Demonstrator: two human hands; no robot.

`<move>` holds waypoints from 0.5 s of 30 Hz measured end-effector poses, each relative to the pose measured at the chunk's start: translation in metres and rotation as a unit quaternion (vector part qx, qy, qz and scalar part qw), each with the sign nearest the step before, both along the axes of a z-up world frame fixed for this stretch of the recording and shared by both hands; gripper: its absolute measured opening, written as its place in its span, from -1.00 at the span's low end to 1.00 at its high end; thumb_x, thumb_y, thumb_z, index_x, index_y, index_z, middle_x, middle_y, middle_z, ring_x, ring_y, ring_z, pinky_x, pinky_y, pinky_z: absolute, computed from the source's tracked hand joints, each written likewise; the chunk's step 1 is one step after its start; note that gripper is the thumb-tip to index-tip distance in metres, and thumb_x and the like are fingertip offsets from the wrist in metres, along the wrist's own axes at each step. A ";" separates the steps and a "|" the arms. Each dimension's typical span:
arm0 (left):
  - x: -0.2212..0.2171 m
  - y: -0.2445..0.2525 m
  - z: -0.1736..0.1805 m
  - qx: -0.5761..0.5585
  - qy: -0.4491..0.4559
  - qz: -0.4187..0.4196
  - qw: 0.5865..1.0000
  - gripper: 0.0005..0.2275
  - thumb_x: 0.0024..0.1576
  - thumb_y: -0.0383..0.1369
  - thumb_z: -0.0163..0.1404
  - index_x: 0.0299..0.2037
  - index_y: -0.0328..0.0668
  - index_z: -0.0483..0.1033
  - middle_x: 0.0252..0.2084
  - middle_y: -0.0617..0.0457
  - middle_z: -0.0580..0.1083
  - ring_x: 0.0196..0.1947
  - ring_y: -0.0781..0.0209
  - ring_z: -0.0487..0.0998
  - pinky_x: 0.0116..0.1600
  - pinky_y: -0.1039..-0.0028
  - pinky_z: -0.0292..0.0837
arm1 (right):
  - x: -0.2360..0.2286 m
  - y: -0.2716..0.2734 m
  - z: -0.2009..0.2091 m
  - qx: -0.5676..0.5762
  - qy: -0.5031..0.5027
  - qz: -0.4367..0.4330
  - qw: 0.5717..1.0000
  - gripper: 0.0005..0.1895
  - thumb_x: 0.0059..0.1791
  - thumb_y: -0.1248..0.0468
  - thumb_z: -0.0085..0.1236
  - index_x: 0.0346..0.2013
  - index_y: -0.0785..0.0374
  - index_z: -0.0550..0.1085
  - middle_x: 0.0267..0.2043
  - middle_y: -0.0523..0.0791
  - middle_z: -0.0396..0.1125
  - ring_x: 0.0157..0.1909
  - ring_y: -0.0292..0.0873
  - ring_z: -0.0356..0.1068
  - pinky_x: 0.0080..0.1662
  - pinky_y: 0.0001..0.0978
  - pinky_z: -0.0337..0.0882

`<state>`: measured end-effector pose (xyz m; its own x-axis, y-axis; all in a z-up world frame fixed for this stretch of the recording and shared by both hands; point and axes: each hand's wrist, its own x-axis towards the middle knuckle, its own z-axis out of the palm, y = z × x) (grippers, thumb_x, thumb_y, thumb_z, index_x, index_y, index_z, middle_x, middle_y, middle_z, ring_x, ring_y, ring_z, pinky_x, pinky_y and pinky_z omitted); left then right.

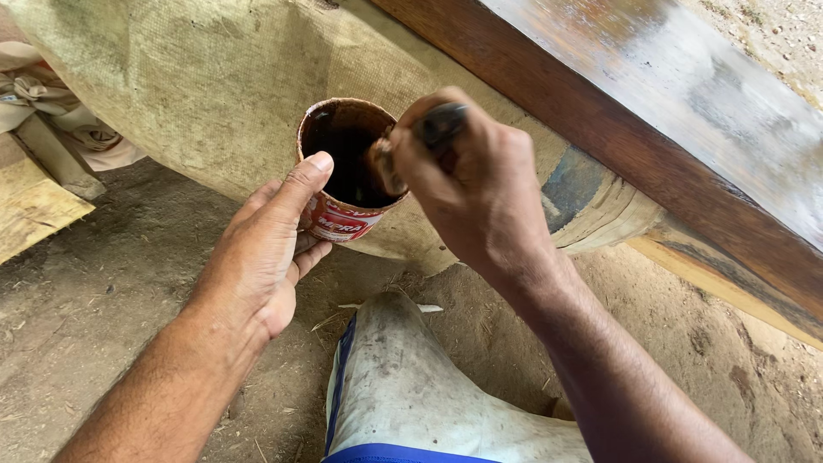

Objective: The person applies a dark wood stain to a long wooden plank using a brush. They repeatedly dip the brush into a small can and spread the stain along the plank's surface, working from one end to the other.

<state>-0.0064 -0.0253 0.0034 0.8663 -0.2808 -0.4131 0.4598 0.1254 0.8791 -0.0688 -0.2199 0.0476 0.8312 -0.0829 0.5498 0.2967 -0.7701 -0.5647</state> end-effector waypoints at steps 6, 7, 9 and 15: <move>-0.001 0.000 0.004 -0.002 -0.004 -0.018 1.000 -0.18 -0.12 0.09 0.16 0.34 -0.15 0.29 0.25 -0.06 0.41 0.24 0.13 0.40 0.28 0.12 0.25 | -0.008 0.001 -0.002 -0.008 0.002 -0.029 1.000 -0.95 0.16 0.33 0.03 -0.17 0.24 0.43 -0.38 -0.06 0.50 -0.50 -0.31 0.47 -0.53 -0.48 0.46; 0.000 0.000 0.004 -0.004 -0.001 -0.016 1.000 -0.19 -0.12 0.09 0.16 0.34 -0.12 0.30 0.26 -0.04 0.42 0.24 0.14 0.40 0.29 0.12 0.25 | -0.008 0.001 -0.003 -0.007 -0.032 -0.032 0.999 -0.94 0.18 0.33 0.02 -0.16 0.25 0.42 -0.37 -0.06 0.50 -0.49 -0.33 0.47 -0.51 -0.48 0.45; -0.001 0.001 0.005 -0.010 0.008 -0.013 1.000 -0.21 -0.13 0.08 0.16 0.33 -0.09 0.32 0.27 -0.01 0.44 0.24 0.15 0.41 0.29 0.12 0.26 | -0.010 0.002 -0.003 -0.016 -0.049 -0.015 0.999 -0.94 0.19 0.32 0.03 -0.14 0.25 0.42 -0.33 -0.06 0.49 -0.44 -0.35 0.49 -0.47 -0.53 0.54; -0.002 -0.002 0.001 -0.006 0.015 -0.011 1.000 -0.27 -0.11 0.06 0.15 0.29 -0.06 0.38 0.24 0.02 0.49 0.22 0.16 0.43 0.27 0.13 0.26 | -0.019 -0.002 -0.005 0.014 -0.063 0.012 0.998 -0.95 0.20 0.34 0.03 -0.13 0.25 0.43 -0.31 -0.05 0.47 -0.38 -0.31 0.48 -0.43 -0.50 0.55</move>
